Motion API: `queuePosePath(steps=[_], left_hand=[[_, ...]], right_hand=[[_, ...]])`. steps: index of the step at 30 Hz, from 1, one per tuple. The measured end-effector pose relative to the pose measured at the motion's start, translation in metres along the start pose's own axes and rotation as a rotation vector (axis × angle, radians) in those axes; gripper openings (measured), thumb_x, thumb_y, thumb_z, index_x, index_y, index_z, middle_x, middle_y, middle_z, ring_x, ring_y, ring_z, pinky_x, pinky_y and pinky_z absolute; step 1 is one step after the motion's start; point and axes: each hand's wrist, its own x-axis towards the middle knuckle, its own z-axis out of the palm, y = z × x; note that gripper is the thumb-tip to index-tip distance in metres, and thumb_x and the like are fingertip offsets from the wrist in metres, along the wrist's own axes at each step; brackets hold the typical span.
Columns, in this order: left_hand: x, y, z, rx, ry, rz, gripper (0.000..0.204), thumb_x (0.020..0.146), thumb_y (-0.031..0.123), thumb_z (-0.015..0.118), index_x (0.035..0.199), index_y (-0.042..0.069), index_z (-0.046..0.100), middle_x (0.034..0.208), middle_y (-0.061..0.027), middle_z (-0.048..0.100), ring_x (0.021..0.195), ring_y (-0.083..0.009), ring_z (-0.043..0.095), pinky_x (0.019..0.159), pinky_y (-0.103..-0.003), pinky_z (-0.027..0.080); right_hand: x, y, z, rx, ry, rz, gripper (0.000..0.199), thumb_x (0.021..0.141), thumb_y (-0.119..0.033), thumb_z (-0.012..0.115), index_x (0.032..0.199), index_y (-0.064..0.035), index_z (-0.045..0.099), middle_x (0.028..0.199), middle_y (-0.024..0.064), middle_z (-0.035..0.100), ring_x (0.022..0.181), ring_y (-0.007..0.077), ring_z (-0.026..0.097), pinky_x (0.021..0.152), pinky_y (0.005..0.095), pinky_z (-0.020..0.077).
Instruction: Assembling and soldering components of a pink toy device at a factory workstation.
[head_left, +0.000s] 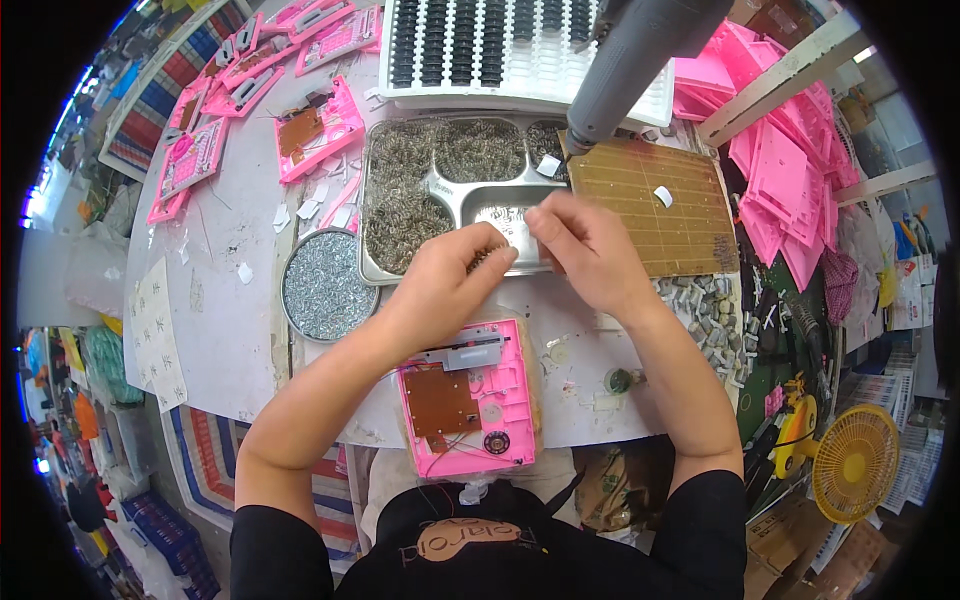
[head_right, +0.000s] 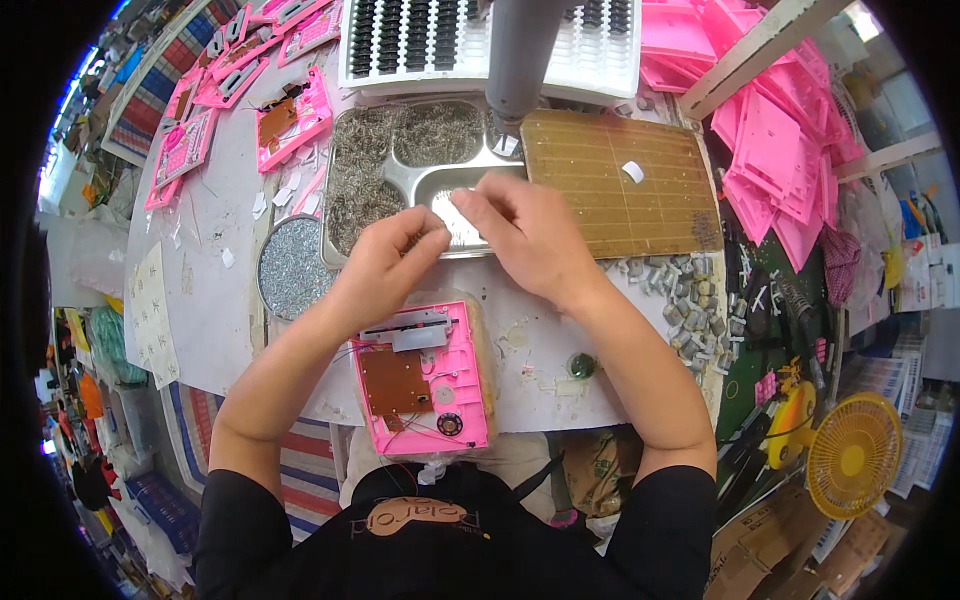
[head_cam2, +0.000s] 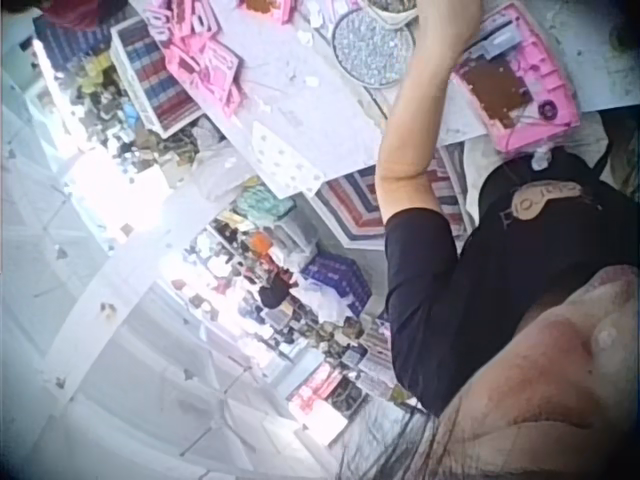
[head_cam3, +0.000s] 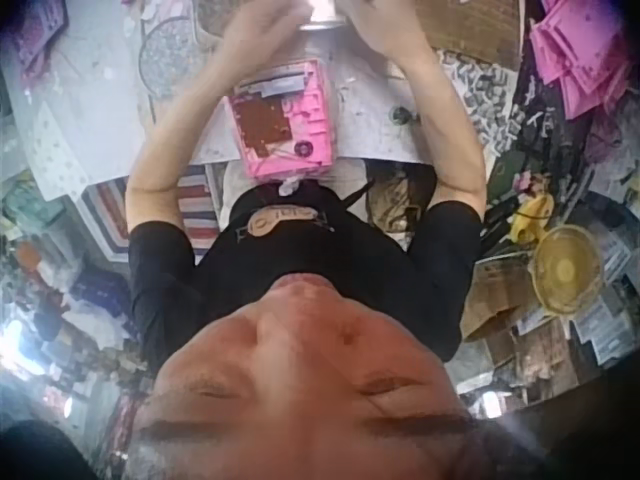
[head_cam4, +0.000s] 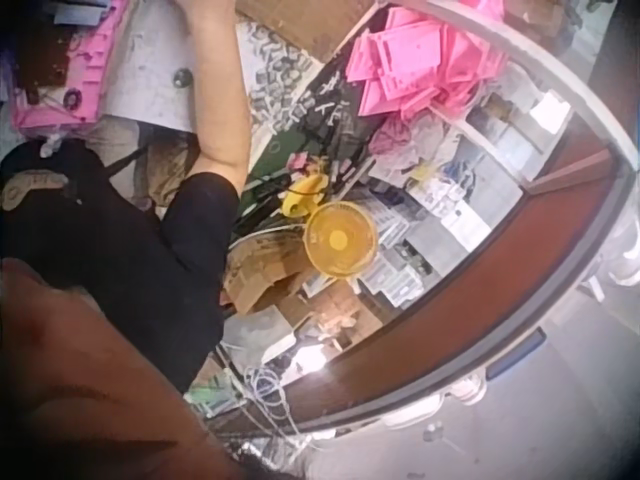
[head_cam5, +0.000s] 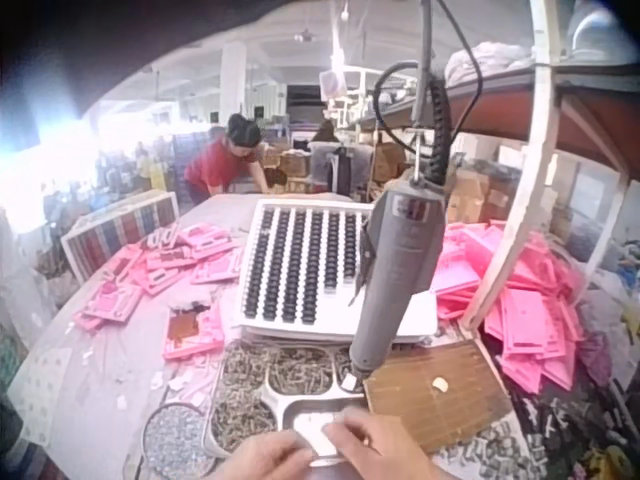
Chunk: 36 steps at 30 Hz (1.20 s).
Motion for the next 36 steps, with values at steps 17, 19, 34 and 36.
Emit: queuePosePath(steps=[17,19,34,36], left_hand=[[0.001,0.001,-0.023,-1.127,-0.18,-0.603,0.031,0.1,0.017,0.054,0.123,-0.004,0.06,0.099,-0.008,0.061,0.076,-0.0132,0.058,0.066,-0.023,0.051],[-0.001,-0.003,-0.022,-1.115,-0.192,-0.524,0.035,0.098,0.008,0.054,0.131,-0.005,0.056,0.106,-0.0084,0.06,0.089,-0.015,0.062,0.081,-0.026,0.054],[-0.01,0.016,-0.008,-0.656,0.039,-0.266,0.024,0.095,0.004,0.062,0.118,-0.001,0.053,0.109,-0.0059,0.059,0.094,-0.0117,0.065,0.08,-0.025,0.055],[-0.009,0.006,-0.003,-0.628,0.086,-0.165,0.025,0.094,0.004,0.064,0.117,-0.001,0.054,0.105,-0.0042,0.059,0.096,-0.008,0.061,0.077,-0.022,0.054]], right_hand=[[-0.001,0.004,0.005,-0.461,0.173,-0.471,0.023,0.095,-0.023,0.063,0.099,-0.0009,0.064,0.085,0.0118,0.066,0.076,0.024,0.064,0.069,0.0343,0.0497],[-0.002,0.002,0.01,-0.439,0.236,-0.411,0.024,0.094,-0.025,0.065,0.098,-0.001,0.064,0.083,0.0129,0.066,0.074,0.023,0.064,0.068,0.0349,0.0497],[-0.006,0.001,0.02,0.114,-0.02,-0.146,0.045,0.099,-0.04,0.059,0.079,0.001,0.064,0.058,0.0082,0.052,0.055,0.0155,0.047,0.055,0.0333,0.0411],[-0.007,0.001,0.023,0.119,-0.069,-0.112,0.045,0.099,-0.039,0.058,0.079,0.001,0.063,0.059,0.0079,0.052,0.056,0.015,0.047,0.054,0.0329,0.0408]])
